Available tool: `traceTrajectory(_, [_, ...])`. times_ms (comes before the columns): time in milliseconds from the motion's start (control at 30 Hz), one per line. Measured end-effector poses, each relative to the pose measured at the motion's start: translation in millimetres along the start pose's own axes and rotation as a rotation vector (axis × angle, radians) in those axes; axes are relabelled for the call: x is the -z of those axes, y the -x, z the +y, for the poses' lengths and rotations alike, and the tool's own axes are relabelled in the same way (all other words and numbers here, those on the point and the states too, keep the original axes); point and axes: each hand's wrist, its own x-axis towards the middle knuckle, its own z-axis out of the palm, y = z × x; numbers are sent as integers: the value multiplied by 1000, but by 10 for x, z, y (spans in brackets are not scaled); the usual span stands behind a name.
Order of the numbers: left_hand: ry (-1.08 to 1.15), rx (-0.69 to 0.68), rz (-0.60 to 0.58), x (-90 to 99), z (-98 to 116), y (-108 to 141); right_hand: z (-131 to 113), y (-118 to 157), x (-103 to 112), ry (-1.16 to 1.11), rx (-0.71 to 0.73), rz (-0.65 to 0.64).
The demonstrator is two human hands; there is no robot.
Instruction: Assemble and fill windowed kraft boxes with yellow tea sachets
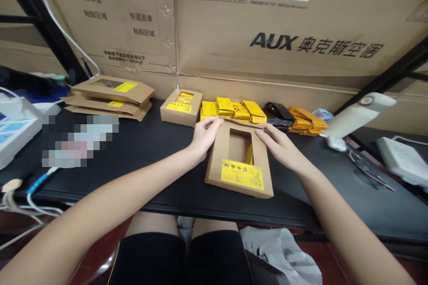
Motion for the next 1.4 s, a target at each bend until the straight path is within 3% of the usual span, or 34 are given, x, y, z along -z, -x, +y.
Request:
traceTrajectory(200, [-28, 52, -2, -2, 10, -9, 25, -19, -28, -136, -103, 60])
traceTrajectory(400, [-5, 127, -22, -19, 3, -3, 77, -48, -109, -437, -290, 46])
traceTrajectory(633, [-74, 67, -40, -34, -9, 7, -83, -55, -180, -655, -504, 89])
traceTrajectory(733, [-152, -87, -92, -29, -31, 3, -146, -59, -194, -668, -547, 134])
traceTrajectory(833, [-253, -245, -161, -18, -56, -2, -161, -70, -192, -638, -554, 194])
traceTrajectory(1000, [-251, -275, -203, -2, -64, -25, -134, -85, -187, -584, -536, 232])
traceTrajectory(1200, [-202, -196, -186, -7, -2, -13, -61, -103, -209, -566, -463, 236])
traceTrajectory(1400, [-215, 34, -91, -26, 64, 29, 67, -102, -206, -454, -307, 225])
